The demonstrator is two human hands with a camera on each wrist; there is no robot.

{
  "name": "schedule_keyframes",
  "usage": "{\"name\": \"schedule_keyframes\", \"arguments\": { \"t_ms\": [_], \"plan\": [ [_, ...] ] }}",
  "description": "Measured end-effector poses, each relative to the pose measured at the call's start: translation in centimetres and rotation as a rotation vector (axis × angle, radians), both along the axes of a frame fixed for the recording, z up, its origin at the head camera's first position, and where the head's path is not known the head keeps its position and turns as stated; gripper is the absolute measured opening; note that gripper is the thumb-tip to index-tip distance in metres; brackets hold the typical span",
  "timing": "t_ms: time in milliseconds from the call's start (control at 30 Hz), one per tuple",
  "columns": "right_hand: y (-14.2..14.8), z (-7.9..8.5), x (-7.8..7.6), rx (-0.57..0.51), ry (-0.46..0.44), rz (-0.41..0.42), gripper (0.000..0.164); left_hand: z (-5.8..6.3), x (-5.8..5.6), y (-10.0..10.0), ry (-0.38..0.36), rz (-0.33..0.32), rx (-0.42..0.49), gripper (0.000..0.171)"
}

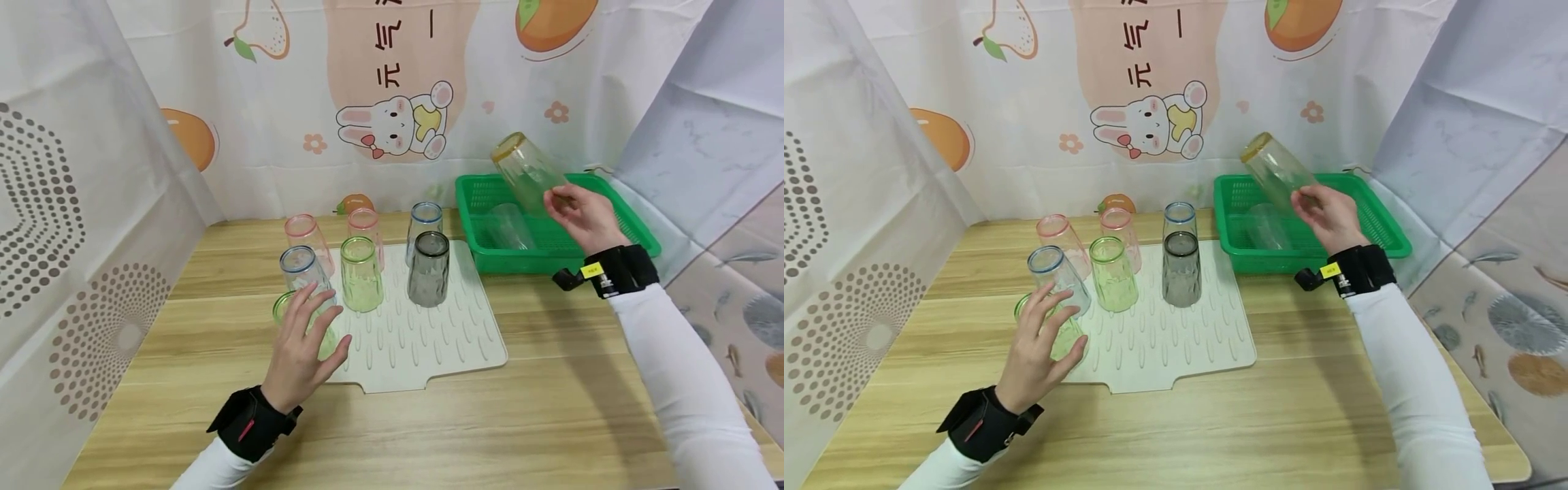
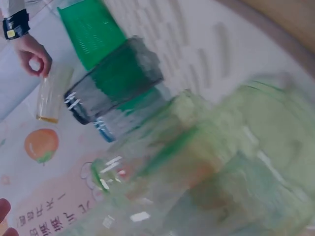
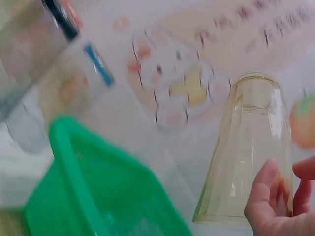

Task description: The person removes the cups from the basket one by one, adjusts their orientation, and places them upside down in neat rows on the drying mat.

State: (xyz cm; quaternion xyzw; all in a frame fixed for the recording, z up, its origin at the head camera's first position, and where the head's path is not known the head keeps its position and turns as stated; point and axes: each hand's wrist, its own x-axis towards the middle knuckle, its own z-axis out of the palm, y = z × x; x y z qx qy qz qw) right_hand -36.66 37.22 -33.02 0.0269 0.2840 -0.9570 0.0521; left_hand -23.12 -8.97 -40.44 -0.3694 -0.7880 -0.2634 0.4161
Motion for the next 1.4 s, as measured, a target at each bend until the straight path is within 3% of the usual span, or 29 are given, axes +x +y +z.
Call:
{"name": "schedule_keyframes", "arguments": {
  "t_ms": [167,367,500,600,767,900,1067,1167,1300,1400],
  "plan": [
    [-3.1,1.7,1.9,0.113,0.124,0.074,0.013,1.9,-0.4,2.1,-0.014,-0.060,0.148,0.036],
    [-6.7,3.2,4.4,0.323,0.283,0.177,0.020,5.0,-1.7,4.6,-0.113,-0.150,0.368,0.046],
    [-8.7,3.6,6.0,0.367,0.338,0.247,0.020,6.4,-2.6,6.1,-0.170,-0.252,0.493,0.060],
    [-10.0,3.6,7.0,0.406,0.371,0.285,0.018,6.7,-3.1,7.0,-0.202,-0.320,0.568,0.076],
    [-12.2,3.2,8.4,0.481,0.380,0.325,0.015,6.8,-3.6,8.4,-0.239,-0.376,0.660,0.103],
    [-13.9,2.8,9.3,0.529,0.361,0.358,0.009,7.2,-3.9,9.4,-0.246,-0.450,0.720,0.111],
    [-15.6,2.0,9.8,0.497,0.330,0.420,0.007,7.9,-3.9,10.2,-0.238,-0.624,0.812,0.111],
    [-16.2,1.6,9.8,0.460,0.294,0.438,0.008,7.9,-3.9,10.3,-0.245,-0.684,0.829,0.101],
    [-16.7,0.9,9.8,0.421,0.268,0.454,0.008,7.8,-3.8,10.3,-0.242,-0.700,0.815,0.082],
    [-16.7,0.6,9.8,0.408,0.270,0.460,0.007,8.0,-3.6,10.5,-0.193,-0.660,0.791,0.076]
  ]
}}
